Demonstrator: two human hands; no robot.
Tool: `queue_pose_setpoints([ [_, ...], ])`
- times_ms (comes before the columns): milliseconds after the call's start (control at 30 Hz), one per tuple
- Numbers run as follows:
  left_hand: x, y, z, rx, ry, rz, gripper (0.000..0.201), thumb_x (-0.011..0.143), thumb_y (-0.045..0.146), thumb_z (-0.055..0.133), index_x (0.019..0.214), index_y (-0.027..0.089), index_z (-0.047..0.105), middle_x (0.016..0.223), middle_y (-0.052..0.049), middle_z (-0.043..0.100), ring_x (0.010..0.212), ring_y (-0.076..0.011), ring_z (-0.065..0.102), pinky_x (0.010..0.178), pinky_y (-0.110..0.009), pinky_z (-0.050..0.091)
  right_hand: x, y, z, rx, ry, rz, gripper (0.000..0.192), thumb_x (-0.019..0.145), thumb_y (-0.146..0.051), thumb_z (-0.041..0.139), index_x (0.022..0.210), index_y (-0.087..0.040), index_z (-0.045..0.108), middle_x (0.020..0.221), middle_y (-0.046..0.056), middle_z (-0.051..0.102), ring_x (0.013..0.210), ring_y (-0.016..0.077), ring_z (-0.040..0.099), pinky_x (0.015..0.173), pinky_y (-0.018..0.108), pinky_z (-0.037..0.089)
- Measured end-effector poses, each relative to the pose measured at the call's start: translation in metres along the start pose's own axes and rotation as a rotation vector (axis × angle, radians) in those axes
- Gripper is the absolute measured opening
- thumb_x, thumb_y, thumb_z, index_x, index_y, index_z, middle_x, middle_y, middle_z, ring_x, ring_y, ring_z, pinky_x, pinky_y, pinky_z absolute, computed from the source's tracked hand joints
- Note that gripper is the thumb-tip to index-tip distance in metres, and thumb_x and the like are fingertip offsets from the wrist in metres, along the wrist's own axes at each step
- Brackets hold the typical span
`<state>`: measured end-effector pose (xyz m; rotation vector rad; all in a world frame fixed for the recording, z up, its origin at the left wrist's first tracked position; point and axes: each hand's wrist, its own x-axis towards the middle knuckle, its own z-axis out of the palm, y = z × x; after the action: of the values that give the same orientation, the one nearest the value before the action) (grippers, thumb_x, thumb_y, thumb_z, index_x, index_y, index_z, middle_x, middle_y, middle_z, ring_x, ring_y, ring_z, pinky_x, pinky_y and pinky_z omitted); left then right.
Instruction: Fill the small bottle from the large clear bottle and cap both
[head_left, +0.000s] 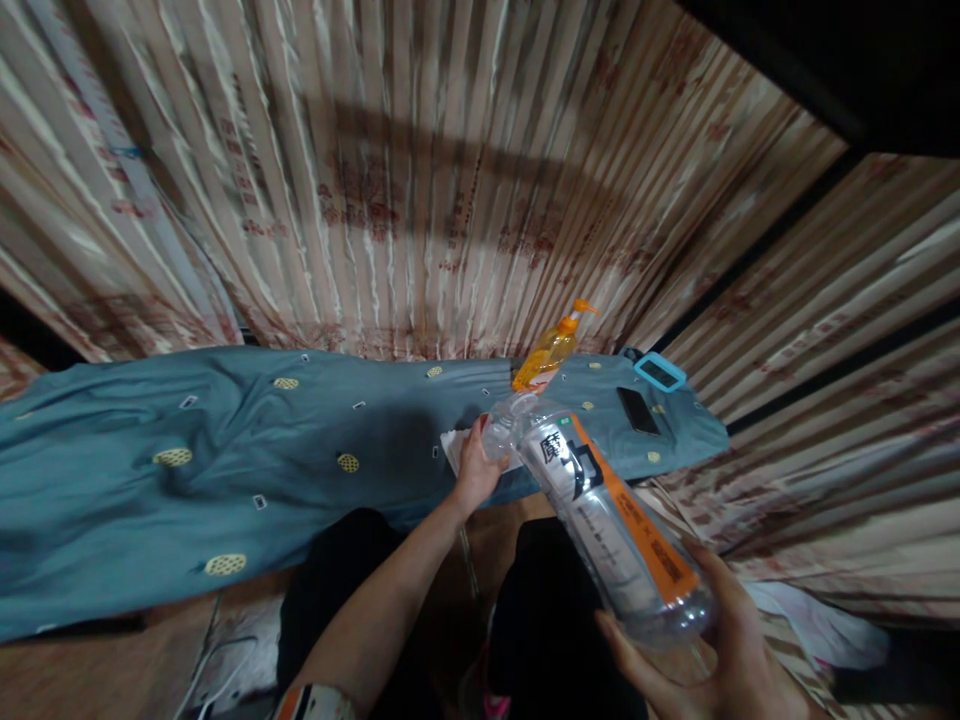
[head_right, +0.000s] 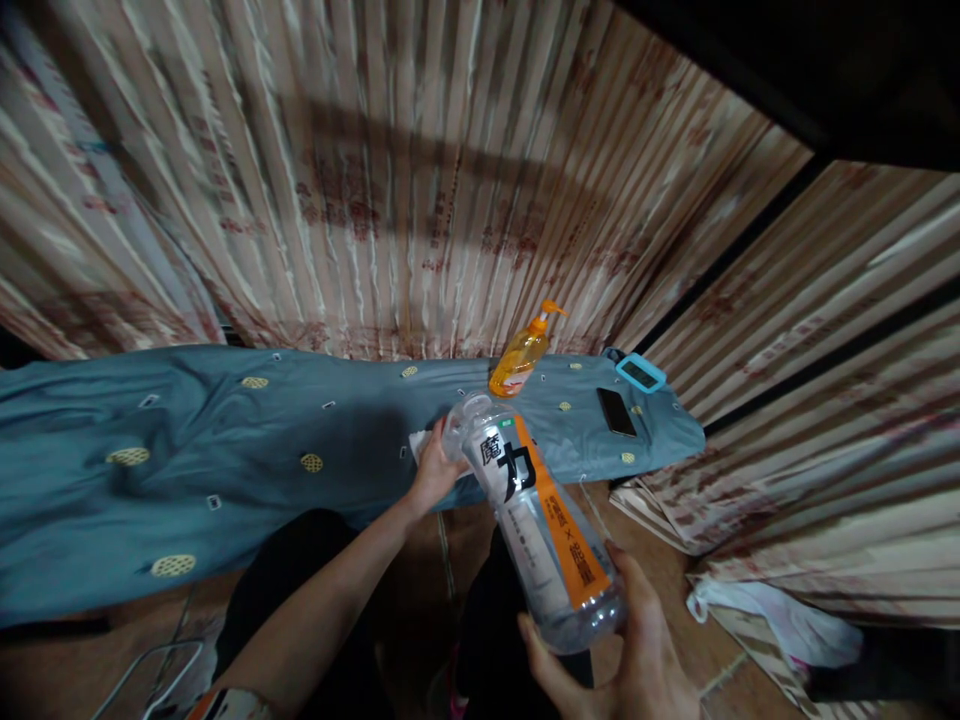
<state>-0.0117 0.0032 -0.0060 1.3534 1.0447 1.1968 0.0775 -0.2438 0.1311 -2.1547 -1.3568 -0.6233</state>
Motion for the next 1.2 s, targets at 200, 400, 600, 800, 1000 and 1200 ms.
queue_pose_setpoints([
  [200,0.000,0.000,0.000,0.014,-0.011,0.013,0.078,0.059,0.007,0.082,0.130,0.025,0.054,0.130,-0.008,0.068,0.123,-0.0288,0.063,0.114,-0.049,0.045,-0.002,-0.003,0.000,0.009,-0.033,0.082,0.097,0.082,-0.091,0.038,0.142,-0.016,0.049,0.105,0.016,0.074,0.079,0.0334,0.076,0.057,0.041,0.058],
  [400,-0.001,0.003,-0.001,-0.005,-0.010,0.027,0.076,0.059,0.007,0.082,0.128,0.026,0.056,0.126,-0.006,0.069,0.118,-0.0275,0.064,0.112,-0.047,0.047,0.000,-0.005,-0.001,0.012,-0.030,0.060,0.093,0.085,-0.088,0.037,0.141,-0.015,0.049,0.108,0.015,0.074,0.077,0.0303,0.075,0.058,0.039,0.058],
  [600,-0.001,0.007,-0.002,0.021,-0.027,0.021,0.076,0.061,0.009,0.081,0.130,0.024,0.055,0.129,-0.008,0.068,0.119,-0.0288,0.064,0.112,-0.048,0.047,0.001,-0.001,-0.001,-0.019,-0.001,0.007,0.094,0.085,-0.088,0.039,0.137,-0.011,0.052,0.104,0.017,0.074,0.072,0.0284,0.075,0.054,0.035,0.056],
  [800,-0.001,0.006,-0.001,0.022,-0.008,0.000,0.077,0.059,0.007,0.082,0.130,0.025,0.056,0.127,-0.007,0.069,0.120,-0.0295,0.063,0.112,-0.047,0.047,0.001,-0.001,0.000,-0.010,-0.014,-0.001,0.094,0.085,-0.088,0.038,0.140,-0.012,0.049,0.109,0.015,0.073,0.074,0.0268,0.075,0.058,0.035,0.058],
  [1000,-0.002,0.010,-0.001,0.009,-0.021,-0.021,0.077,0.059,0.005,0.081,0.129,0.025,0.056,0.125,-0.006,0.070,0.115,-0.0284,0.066,0.108,-0.045,0.049,0.001,-0.007,-0.002,0.015,-0.031,0.070,0.095,0.084,-0.090,0.036,0.140,-0.014,0.049,0.110,0.016,0.073,0.076,0.0285,0.076,0.055,0.036,0.057],
  [1200,-0.001,0.010,-0.001,0.010,-0.024,-0.014,0.076,0.058,0.004,0.082,0.127,0.024,0.057,0.124,-0.006,0.070,0.116,-0.0293,0.065,0.110,-0.045,0.047,0.001,-0.003,-0.001,-0.012,-0.007,0.011,0.093,0.085,-0.088,0.039,0.139,-0.013,0.050,0.102,0.015,0.075,0.069,0.0273,0.074,0.052,0.035,0.056],
])
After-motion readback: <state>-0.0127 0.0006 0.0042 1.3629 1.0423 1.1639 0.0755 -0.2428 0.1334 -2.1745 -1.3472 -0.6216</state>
